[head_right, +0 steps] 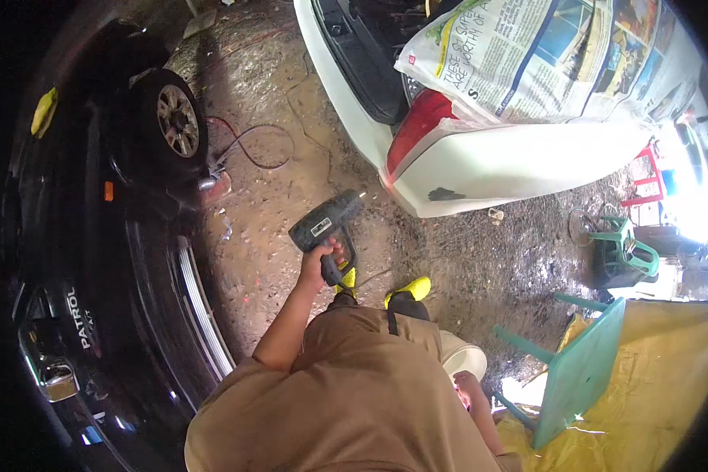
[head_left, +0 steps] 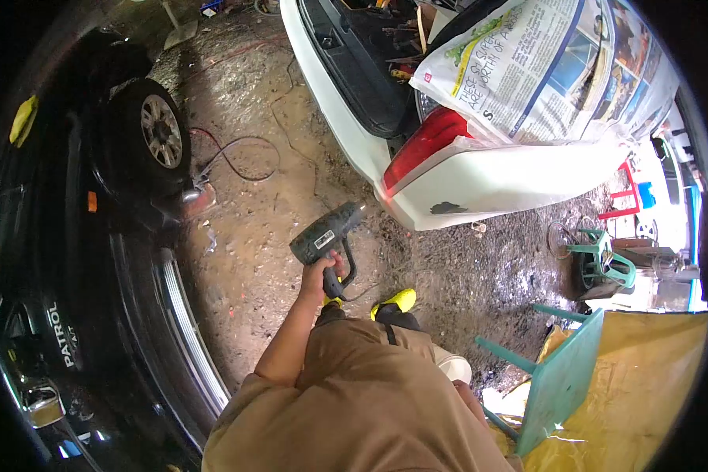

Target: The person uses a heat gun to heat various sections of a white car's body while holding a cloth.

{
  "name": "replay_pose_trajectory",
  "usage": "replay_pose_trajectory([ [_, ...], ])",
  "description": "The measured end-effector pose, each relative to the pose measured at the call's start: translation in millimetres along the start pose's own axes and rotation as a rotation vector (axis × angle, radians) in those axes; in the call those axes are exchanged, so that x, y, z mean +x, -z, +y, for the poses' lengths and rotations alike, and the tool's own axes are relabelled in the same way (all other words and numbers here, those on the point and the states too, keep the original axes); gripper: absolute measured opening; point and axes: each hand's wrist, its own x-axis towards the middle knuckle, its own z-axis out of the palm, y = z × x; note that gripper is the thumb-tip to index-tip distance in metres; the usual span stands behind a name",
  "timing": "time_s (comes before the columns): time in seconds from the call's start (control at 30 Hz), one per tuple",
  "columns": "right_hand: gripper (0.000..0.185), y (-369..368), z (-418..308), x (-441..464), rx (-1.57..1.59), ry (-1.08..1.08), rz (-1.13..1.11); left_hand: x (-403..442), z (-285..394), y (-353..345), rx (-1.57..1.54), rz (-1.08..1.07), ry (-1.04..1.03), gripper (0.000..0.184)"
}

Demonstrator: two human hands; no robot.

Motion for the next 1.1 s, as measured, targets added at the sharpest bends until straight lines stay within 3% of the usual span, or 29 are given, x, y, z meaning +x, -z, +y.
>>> replay_pose_trajectory([
  [0.07,0.015,-18,-47,-12,-0.142,-0.167,0.048,10,1,-2,0.022,0.025,-0.029,0.026],
  [0.23,0.02,-61,-161,-71,-0.251,-0.143,0.011,19,18,-30,0.019,0.064,-0.046,0.018],
  [0.47,0.019,-68,-126,-56,-0.196,-0.106,-0.005,27,21,-40,0.066,0.026,-0.056,0.02],
  [0.53,0.018,-53,-78,-36,-0.419,0.127,-0.127,19,23,-43,0.043,-0.011,-0.039,0.021],
  [0.6,0.016,-55,-72,-35,-0.462,0.195,-0.145,25,11,-30,-0.003,-0.012,0.009,0.022],
  [0.8,0.023,-92,-160,-86,-0.153,-0.153,0.038,42,-17,-1,-0.068,0.148,0.108,0.019],
  [0.9,0.025,-98,-166,-90,-0.19,-0.184,0.042,62,-31,17,-0.154,0.107,0.133,0.019],
  [0.97,0.025,-92,-152,-86,-0.217,-0.053,-0.001,69,-36,21,-0.169,0.112,0.146,0.018],
  [1.03,0.025,-77,-105,-68,-0.245,0.219,-0.072,71,-38,22,-0.15,0.125,0.153,0.018],
  [1.1,0.024,-79,-108,-68,-0.261,0.235,-0.072,70,-40,23,-0.153,0.131,0.162,0.018],
])
